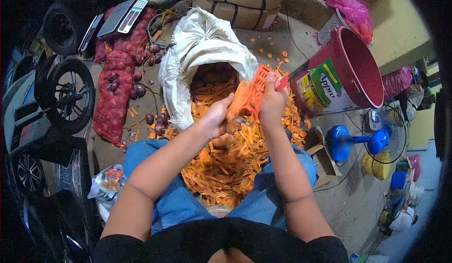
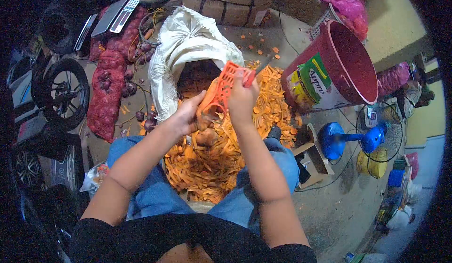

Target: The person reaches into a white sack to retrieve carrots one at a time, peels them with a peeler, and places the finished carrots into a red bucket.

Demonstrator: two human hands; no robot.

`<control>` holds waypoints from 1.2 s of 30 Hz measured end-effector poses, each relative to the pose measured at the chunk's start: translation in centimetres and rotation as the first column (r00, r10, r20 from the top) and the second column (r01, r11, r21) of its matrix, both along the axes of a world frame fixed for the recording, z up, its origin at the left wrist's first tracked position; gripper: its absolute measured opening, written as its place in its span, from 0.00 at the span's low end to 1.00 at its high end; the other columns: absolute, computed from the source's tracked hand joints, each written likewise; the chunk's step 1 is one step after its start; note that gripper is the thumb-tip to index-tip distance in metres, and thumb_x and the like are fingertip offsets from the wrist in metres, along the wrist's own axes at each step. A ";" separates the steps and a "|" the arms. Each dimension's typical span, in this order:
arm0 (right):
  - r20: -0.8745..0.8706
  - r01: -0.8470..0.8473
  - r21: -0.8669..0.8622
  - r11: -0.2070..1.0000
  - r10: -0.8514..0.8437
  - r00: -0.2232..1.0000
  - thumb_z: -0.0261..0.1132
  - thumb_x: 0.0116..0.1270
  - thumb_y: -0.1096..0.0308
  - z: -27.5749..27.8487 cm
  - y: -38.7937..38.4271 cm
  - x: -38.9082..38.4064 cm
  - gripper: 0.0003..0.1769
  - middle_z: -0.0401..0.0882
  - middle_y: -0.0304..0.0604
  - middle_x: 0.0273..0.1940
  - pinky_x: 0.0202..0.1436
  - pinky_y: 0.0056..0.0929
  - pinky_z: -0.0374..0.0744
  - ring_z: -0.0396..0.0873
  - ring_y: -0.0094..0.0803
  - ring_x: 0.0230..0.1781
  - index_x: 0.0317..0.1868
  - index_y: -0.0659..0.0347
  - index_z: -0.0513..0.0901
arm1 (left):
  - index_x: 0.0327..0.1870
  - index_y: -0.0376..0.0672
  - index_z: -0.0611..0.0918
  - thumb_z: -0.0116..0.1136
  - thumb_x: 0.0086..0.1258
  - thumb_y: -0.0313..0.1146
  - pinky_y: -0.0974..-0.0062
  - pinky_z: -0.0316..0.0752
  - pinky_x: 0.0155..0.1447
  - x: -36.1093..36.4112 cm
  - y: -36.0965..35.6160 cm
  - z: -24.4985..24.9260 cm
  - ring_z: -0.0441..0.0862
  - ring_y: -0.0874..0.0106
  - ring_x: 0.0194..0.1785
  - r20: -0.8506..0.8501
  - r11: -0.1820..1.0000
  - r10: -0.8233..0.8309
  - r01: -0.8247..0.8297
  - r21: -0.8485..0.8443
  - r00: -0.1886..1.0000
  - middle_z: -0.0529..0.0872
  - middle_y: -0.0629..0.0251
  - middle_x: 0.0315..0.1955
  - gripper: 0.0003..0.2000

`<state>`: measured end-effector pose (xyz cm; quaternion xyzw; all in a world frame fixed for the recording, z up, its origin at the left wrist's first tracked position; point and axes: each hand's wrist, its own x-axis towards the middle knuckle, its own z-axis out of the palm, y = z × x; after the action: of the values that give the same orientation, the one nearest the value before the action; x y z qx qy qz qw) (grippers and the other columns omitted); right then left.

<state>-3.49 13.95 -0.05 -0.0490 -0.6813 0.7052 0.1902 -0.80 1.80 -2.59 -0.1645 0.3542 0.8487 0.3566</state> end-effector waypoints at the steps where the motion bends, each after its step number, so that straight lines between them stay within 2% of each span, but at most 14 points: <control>1: 0.054 0.018 0.100 0.995 -0.024 0.998 0.50 0.60 0.65 1.0 -0.6 0.7 0.11 0.65 0.32 0.19 0.23 0.19 0.62 0.60 0.18 0.20 0.26 0.64 0.70 | 0.40 0.43 0.71 0.31 0.64 0.46 0.76 0.74 0.26 0.3 0.0 0.5 0.75 0.77 0.24 -0.023 1.000 0.009 -0.009 -0.023 1.000 0.77 0.67 0.27 0.18; 4: -0.066 -0.035 0.290 0.956 0.057 0.996 0.49 0.60 0.66 0.3 -1.2 1.4 0.11 0.65 0.33 0.19 0.23 0.21 0.63 0.61 0.20 0.20 0.26 0.65 0.70 | 0.40 0.42 0.71 0.30 0.65 0.45 0.78 0.73 0.29 0.7 0.2 0.8 0.74 0.77 0.25 -0.126 0.996 -0.032 0.021 -0.088 0.992 0.77 0.66 0.27 0.18; 7: -0.215 0.178 0.195 0.964 -0.135 0.967 0.51 0.59 0.66 0.4 1.1 -1.0 0.11 0.68 0.36 0.20 0.23 0.23 0.64 0.64 0.23 0.20 0.26 0.66 0.70 | 0.40 0.41 0.70 0.31 0.65 0.43 0.78 0.72 0.29 1.5 -0.2 1.0 0.74 0.76 0.26 -0.200 0.972 -0.194 0.161 -0.170 0.960 0.76 0.65 0.27 0.17; 13: 0.138 0.492 0.106 0.864 -0.502 0.854 0.51 0.58 0.67 -0.3 7.5 -4.2 0.10 0.70 0.36 0.22 0.25 0.23 0.67 0.66 0.22 0.20 0.26 0.66 0.71 | 0.44 0.39 0.68 0.32 0.65 0.43 0.77 0.74 0.32 1.8 -0.8 3.4 0.76 0.74 0.30 -0.252 0.947 -0.293 0.244 -0.209 0.922 0.76 0.62 0.30 0.17; 15: -0.036 0.273 -0.151 0.950 -0.281 0.959 0.52 0.58 0.67 -1.0 5.2 -3.5 0.10 0.69 0.37 0.20 0.24 0.24 0.66 0.66 0.22 0.20 0.26 0.65 0.71 | 0.45 0.39 0.68 0.31 0.65 0.44 0.76 0.75 0.34 1.4 -1.1 3.5 0.75 0.74 0.32 -0.143 0.959 -0.205 0.170 -0.225 0.968 0.75 0.62 0.31 0.18; 17: -0.164 0.136 0.087 0.987 -0.120 0.979 0.52 0.58 0.66 0.9 1.2 -0.7 0.10 0.68 0.37 0.19 0.24 0.24 0.66 0.65 0.21 0.20 0.26 0.65 0.71 | 0.45 0.40 0.68 0.30 0.65 0.45 0.76 0.74 0.33 0.8 -0.7 1.6 0.75 0.75 0.31 -0.111 0.980 -0.135 0.116 -0.160 0.985 0.76 0.62 0.31 0.19; 20: -0.049 0.021 0.349 0.937 -0.004 0.999 0.50 0.59 0.66 1.1 -1.0 1.5 0.10 0.69 0.37 0.20 0.26 0.23 0.67 0.66 0.22 0.21 0.26 0.65 0.71 | 0.44 0.40 0.68 0.29 0.65 0.45 0.75 0.73 0.31 0.9 -0.8 2.7 0.75 0.74 0.31 -0.091 0.975 -0.138 0.119 -0.185 0.986 0.76 0.61 0.31 0.20; 23: -0.213 0.216 0.253 0.943 -0.164 0.963 0.51 0.59 0.65 1.3 1.1 -0.8 0.11 0.67 0.35 0.21 0.26 0.19 0.65 0.63 0.20 0.21 0.28 0.65 0.70 | 0.45 0.39 0.67 0.29 0.66 0.43 0.78 0.72 0.30 1.2 -0.7 2.4 0.75 0.74 0.27 -0.141 0.949 -0.281 0.253 -0.188 0.949 0.75 0.63 0.27 0.18; 25: -0.154 0.462 0.241 0.853 -0.436 0.887 0.50 0.59 0.66 0.0 4.8 -3.3 0.11 0.70 0.38 0.20 0.26 0.24 0.67 0.67 0.23 0.22 0.25 0.66 0.71 | 0.42 0.38 0.68 0.31 0.65 0.43 0.77 0.72 0.30 1.7 -0.5 2.4 0.75 0.73 0.26 -0.184 0.942 -0.292 0.249 -0.227 0.939 0.75 0.62 0.27 0.18; 28: 0.075 0.528 0.036 0.848 -0.530 0.845 0.51 0.58 0.66 -0.2 7.8 -4.3 0.11 0.70 0.38 0.21 0.28 0.23 0.67 0.67 0.23 0.23 0.25 0.66 0.70 | 0.41 0.38 0.69 0.34 0.64 0.44 0.74 0.73 0.29 1.7 -0.7 2.9 0.75 0.72 0.27 -0.190 0.948 -0.296 0.264 -0.178 0.936 0.75 0.62 0.27 0.17; 29: 0.073 0.526 0.037 0.850 -0.527 0.847 0.51 0.58 0.66 -0.6 7.4 -4.3 0.11 0.70 0.38 0.21 0.28 0.23 0.67 0.67 0.23 0.23 0.25 0.66 0.70 | 0.42 0.38 0.68 0.35 0.64 0.44 0.73 0.73 0.28 1.5 -0.7 2.7 0.75 0.72 0.28 -0.156 0.966 -0.228 0.203 -0.163 0.961 0.75 0.62 0.27 0.18; 31: -0.162 0.147 -0.164 0.975 -0.174 0.971 0.51 0.59 0.66 -0.5 4.2 -2.9 0.11 0.69 0.37 0.21 0.27 0.23 0.66 0.66 0.23 0.22 0.25 0.66 0.70 | 0.42 0.42 0.68 0.33 0.64 0.46 0.72 0.74 0.24 0.9 -0.7 1.6 0.74 0.75 0.24 -0.071 0.986 -0.137 0.129 -0.108 0.988 0.74 0.65 0.24 0.17; 33: -0.210 0.147 0.243 0.959 -0.096 0.973 0.51 0.59 0.66 0.7 0.4 0.2 0.11 0.69 0.38 0.21 0.27 0.24 0.66 0.65 0.23 0.22 0.26 0.65 0.71 | 0.41 0.42 0.69 0.33 0.64 0.45 0.73 0.74 0.25 0.9 -0.3 2.6 0.74 0.76 0.24 -0.050 0.990 -0.093 0.087 -0.108 0.994 0.75 0.65 0.25 0.17; 36: -0.003 -0.010 0.348 0.937 0.011 1.000 0.50 0.60 0.67 0.4 -0.5 1.4 0.09 0.67 0.33 0.23 0.29 0.18 0.65 0.64 0.19 0.25 0.30 0.65 0.71 | 0.41 0.42 0.71 0.32 0.65 0.44 0.79 0.73 0.28 1.1 -0.2 2.6 0.74 0.78 0.25 -0.100 0.989 -0.039 0.024 -0.146 0.994 0.76 0.66 0.28 0.17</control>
<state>-2.07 13.44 0.31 -0.0094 -0.7951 0.5747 0.1936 0.30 1.56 0.04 -0.1404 0.4353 0.8224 0.3382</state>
